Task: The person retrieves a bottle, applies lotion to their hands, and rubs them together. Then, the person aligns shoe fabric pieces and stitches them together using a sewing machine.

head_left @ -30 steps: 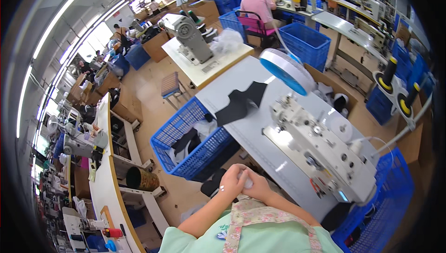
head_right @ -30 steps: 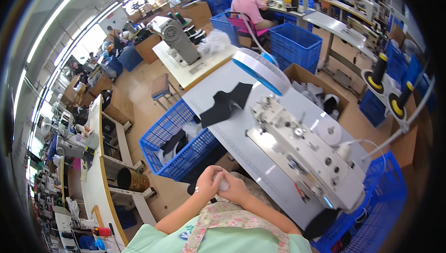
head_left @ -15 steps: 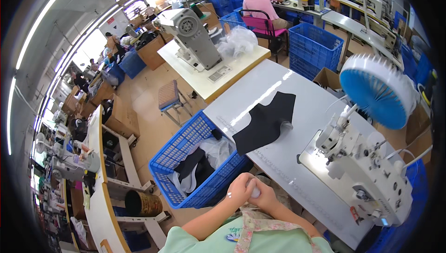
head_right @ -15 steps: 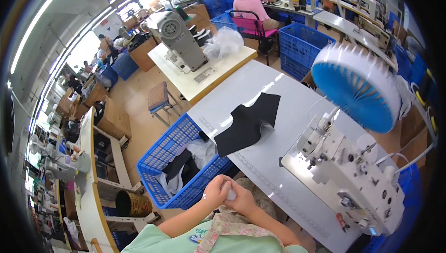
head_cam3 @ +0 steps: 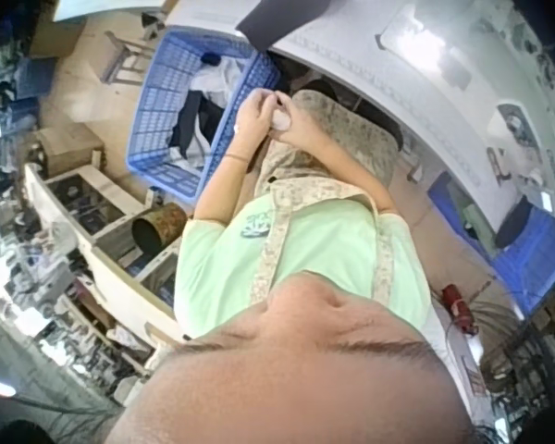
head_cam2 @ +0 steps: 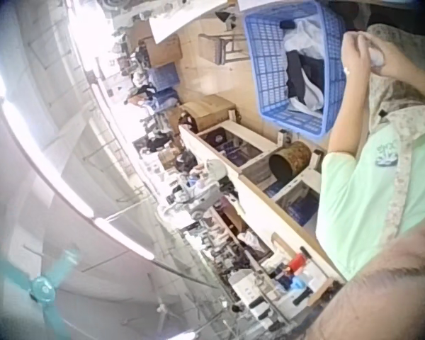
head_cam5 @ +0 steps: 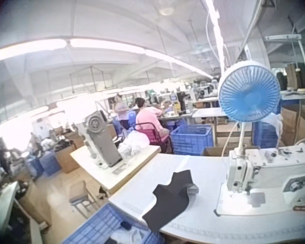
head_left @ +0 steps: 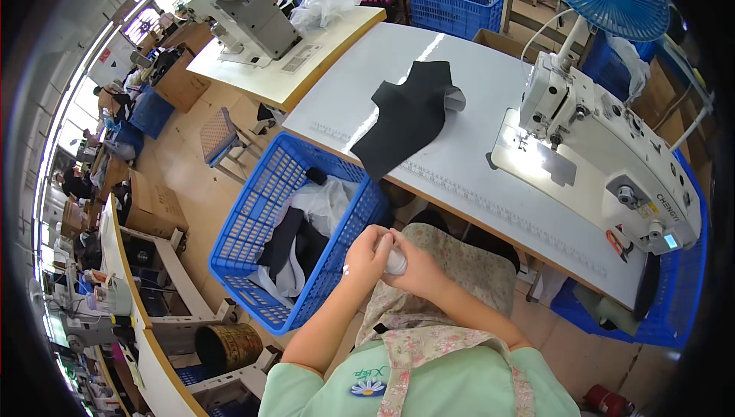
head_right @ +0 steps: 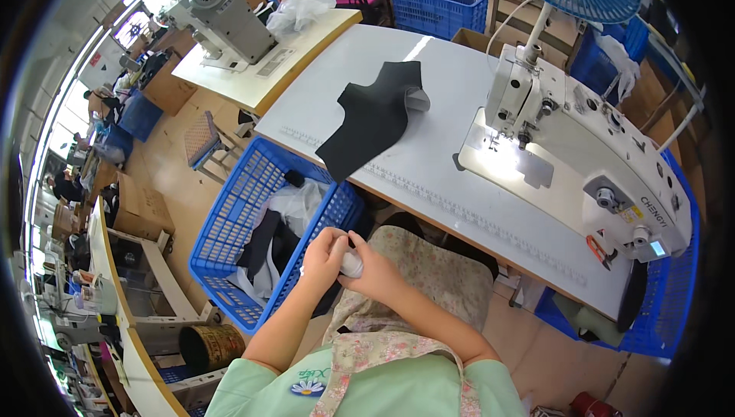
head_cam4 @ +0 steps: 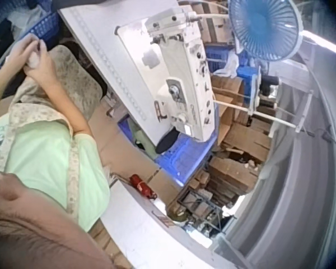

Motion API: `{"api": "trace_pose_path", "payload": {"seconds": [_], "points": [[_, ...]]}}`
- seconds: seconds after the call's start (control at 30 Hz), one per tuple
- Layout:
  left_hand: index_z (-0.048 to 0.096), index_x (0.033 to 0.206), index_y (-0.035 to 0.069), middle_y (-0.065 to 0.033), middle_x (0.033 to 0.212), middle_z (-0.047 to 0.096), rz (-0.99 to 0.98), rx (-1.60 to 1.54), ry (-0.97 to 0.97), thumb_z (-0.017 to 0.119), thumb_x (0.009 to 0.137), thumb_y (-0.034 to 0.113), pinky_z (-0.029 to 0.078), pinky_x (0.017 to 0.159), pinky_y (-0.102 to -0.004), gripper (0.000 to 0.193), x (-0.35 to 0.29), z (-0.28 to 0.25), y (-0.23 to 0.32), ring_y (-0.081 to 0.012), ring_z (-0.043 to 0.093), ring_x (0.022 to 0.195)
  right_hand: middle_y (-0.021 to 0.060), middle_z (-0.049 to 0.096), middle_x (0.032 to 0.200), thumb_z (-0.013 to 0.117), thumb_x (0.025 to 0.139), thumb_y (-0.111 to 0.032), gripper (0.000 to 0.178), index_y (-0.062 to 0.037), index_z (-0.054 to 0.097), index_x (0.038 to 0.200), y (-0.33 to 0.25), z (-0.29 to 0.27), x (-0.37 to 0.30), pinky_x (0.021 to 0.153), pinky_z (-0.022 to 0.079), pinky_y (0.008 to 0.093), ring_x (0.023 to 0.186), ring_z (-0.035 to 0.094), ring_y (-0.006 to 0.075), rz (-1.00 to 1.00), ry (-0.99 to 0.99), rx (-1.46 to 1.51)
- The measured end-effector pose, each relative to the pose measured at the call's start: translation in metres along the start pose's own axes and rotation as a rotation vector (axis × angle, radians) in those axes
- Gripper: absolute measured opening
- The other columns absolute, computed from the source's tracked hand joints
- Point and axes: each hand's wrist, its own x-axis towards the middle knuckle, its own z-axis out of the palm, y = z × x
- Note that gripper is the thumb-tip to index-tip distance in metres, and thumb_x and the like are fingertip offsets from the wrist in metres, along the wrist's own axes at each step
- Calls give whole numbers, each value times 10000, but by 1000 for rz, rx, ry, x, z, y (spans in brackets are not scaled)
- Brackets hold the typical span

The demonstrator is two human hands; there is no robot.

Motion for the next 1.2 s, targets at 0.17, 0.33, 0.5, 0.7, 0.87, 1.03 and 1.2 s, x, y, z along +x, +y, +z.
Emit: {"api": "trace_pose_path", "payload": {"seconds": [0.17, 0.33, 0.5, 0.7, 0.87, 1.03, 1.2], "points": [[635, 981, 17, -147, 872, 678, 87, 25, 36, 600, 944, 192, 504, 743, -362, 183, -21, -1, 2, -268, 666, 809, 216, 677, 1090, 817, 731, -362, 1016, -97, 247, 1529, -2, 4, -10, 829, 538, 441, 985, 681, 384, -22, -30, -10], [629, 976, 15, -158, 872, 665, 80, 69, 52, 572, 955, 209, 500, 748, -379, 203, -25, -5, 6, -296, 658, 820, 209, 684, 1053, 821, 723, -350, 1055, -99, 206, 1542, -11, 1, -9, 813, 540, 447, 945, 686, 391, -54, -63, 13], [633, 948, 14, -171, 897, 654, 41, 92, 54, 551, 944, 212, 498, 756, -417, 215, -21, -3, 9, -354, 644, 852, 203, 690, 1066, 807, 723, -376, 1030, -138, 240, 1548, -11, -4, -1, 808, 541, 441, 933, 684, 395, -34, -95, -74], [615, 1067, 14, -176, 980, 656, -18, 43, 26, 551, 938, 206, 499, 822, -400, 240, -12, 14, -17, -332, 647, 919, 189, 697, 1081, 797, 733, -427, 1016, -152, 256, 1548, 17, 1, 9, 812, 536, 451, 947, 683, 389, -37, -80, 5], [432, 1418, 33, -177, 1274, 565, 57, -151, -9, 543, 946, 232, 485, 917, -409, 525, 7, 19, -46, -302, 621, 1058, 194, 531, 1400, 777, 792, -462, 938, -110, 305, 1522, 51, -7, 18, 959, 482, 446, 1206, 576, 378, -147, -57, -5], [467, 1386, 38, -169, 1303, 567, -108, -172, -17, 595, 945, 211, 520, 841, -365, 491, 29, 0, -48, -281, 646, 1051, 166, 637, 1148, 765, 770, -341, 627, -136, 523, 1310, 98, -43, -36, 901, 490, 465, 1063, 605, 382, 96, 78, -52], [590, 1262, -63, -213, 1104, 660, 20, 308, -71, 670, 919, 118, 545, 835, -373, 396, 40, -4, -29, -285, 646, 958, 174, 653, 1087, 767, 726, -321, 563, -111, 573, 1211, 131, -91, -155, 873, 496, 476, 1018, 613, 397, 320, 483, -131]]}}
